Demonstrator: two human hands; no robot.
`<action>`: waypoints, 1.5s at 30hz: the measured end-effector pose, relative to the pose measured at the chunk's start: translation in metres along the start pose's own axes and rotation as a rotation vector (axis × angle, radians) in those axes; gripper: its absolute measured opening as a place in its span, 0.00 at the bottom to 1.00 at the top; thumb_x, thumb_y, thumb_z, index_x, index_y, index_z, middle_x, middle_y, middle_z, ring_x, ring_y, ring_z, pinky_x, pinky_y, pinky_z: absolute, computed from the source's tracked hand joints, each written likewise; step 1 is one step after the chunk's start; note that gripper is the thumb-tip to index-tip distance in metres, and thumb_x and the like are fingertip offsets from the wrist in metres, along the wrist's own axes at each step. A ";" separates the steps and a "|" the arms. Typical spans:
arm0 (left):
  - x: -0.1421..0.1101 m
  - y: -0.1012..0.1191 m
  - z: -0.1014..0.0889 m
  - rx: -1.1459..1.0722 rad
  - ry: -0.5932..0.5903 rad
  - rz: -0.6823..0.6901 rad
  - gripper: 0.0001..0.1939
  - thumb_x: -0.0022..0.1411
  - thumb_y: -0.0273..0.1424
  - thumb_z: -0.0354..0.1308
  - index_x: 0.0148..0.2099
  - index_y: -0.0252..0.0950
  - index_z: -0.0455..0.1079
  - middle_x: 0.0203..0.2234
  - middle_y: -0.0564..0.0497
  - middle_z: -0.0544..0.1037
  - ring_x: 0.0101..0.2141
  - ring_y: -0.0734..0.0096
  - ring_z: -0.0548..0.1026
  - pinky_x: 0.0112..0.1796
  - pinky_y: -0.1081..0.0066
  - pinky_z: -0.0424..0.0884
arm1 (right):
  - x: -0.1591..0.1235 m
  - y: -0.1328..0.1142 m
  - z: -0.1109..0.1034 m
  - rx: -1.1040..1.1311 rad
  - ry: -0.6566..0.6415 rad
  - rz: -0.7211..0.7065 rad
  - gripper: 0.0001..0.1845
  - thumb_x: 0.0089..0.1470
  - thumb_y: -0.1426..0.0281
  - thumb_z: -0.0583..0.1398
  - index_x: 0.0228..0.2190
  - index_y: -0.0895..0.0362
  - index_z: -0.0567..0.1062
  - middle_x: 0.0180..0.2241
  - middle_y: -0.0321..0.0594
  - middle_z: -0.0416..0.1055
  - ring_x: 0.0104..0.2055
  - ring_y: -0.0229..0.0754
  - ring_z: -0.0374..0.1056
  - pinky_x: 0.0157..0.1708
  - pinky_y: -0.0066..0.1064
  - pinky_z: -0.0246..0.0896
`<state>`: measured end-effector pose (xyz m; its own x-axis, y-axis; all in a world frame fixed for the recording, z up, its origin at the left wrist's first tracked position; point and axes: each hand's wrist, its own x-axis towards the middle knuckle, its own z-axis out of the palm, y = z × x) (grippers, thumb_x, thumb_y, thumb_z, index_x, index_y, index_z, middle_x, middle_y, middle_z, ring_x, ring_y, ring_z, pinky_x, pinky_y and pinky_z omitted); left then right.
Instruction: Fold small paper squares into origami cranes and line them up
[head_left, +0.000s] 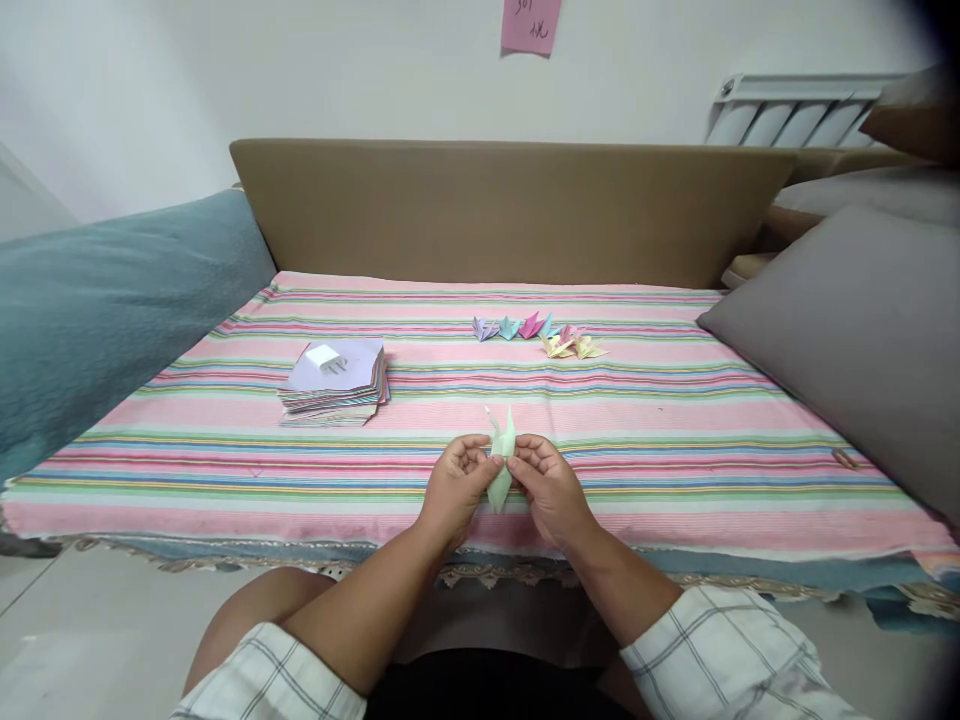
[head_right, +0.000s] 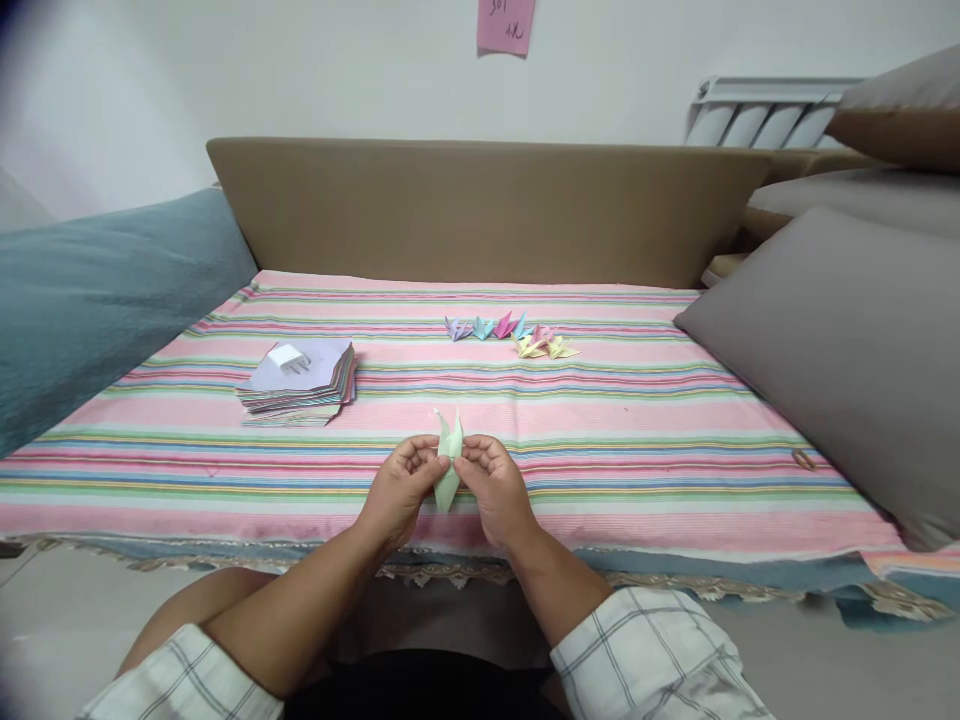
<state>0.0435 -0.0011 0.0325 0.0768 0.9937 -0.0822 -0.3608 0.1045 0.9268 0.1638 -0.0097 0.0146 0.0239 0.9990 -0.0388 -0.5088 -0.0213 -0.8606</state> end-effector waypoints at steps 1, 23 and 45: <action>0.000 0.000 0.000 0.016 0.014 0.037 0.21 0.41 0.35 0.68 0.37 0.35 0.66 0.20 0.60 0.67 0.21 0.83 0.64 0.25 0.80 0.60 | 0.000 0.000 0.001 0.012 0.001 0.007 0.17 0.41 0.67 0.66 0.35 0.54 0.69 0.29 0.33 0.70 0.29 0.34 0.66 0.28 0.26 0.61; 0.000 0.005 -0.006 -0.077 -0.118 -0.181 0.19 0.40 0.36 0.70 0.28 0.33 0.64 0.19 0.56 0.72 0.21 0.78 0.69 0.24 0.76 0.65 | 0.001 -0.003 -0.002 -0.015 -0.084 0.098 0.14 0.41 0.65 0.67 0.32 0.56 0.74 0.28 0.35 0.71 0.29 0.35 0.65 0.29 0.28 0.62; -0.003 0.000 -0.009 0.128 -0.183 -0.170 0.16 0.41 0.39 0.68 0.26 0.33 0.69 0.17 0.57 0.71 0.18 0.81 0.64 0.21 0.78 0.59 | 0.005 -0.013 -0.006 -0.139 -0.066 0.069 0.15 0.39 0.60 0.67 0.28 0.57 0.74 0.25 0.35 0.72 0.25 0.35 0.64 0.28 0.28 0.62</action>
<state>0.0351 -0.0038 0.0293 0.2968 0.9372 -0.1833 -0.2092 0.2511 0.9451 0.1755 -0.0049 0.0224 -0.0661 0.9953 -0.0704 -0.3834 -0.0905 -0.9191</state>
